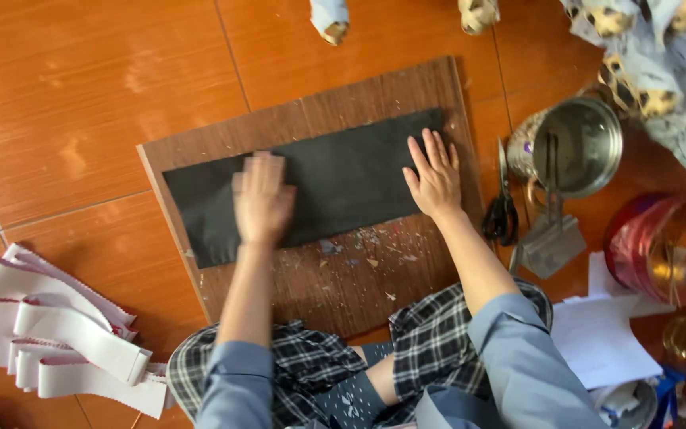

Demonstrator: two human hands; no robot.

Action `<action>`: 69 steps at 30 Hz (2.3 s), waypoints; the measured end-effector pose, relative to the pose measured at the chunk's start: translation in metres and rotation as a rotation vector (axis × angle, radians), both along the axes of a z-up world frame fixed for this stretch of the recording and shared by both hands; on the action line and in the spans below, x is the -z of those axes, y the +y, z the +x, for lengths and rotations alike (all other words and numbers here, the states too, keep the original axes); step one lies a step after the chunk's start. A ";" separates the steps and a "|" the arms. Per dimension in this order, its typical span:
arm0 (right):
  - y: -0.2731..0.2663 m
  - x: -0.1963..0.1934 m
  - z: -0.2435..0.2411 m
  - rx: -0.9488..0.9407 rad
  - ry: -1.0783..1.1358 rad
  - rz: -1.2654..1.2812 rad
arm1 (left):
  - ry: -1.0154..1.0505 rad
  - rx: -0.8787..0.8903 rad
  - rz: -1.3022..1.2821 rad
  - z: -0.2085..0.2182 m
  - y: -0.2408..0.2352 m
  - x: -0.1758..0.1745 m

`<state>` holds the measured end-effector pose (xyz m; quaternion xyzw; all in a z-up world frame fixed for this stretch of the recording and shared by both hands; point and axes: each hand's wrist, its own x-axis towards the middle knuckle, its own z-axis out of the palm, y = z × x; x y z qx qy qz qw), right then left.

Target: Cutting black paper and applying it to paper animal figures with glue.

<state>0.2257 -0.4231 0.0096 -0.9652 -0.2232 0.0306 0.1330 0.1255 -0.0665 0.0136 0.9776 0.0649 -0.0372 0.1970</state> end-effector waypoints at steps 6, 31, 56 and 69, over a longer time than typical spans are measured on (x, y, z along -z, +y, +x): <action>0.005 0.000 0.000 0.015 -0.031 -0.006 | -0.140 -0.068 0.174 -0.017 0.089 0.021; 0.078 -0.263 -0.035 -0.533 0.274 -0.036 | 0.073 0.620 0.333 -0.049 -0.021 -0.217; 0.048 -0.025 -0.115 -0.255 0.210 -0.107 | 0.022 -0.934 -1.309 -0.136 0.016 -0.022; 0.087 -0.038 -0.135 -0.283 0.368 -0.131 | -0.122 -0.005 0.032 -0.057 -0.062 -0.007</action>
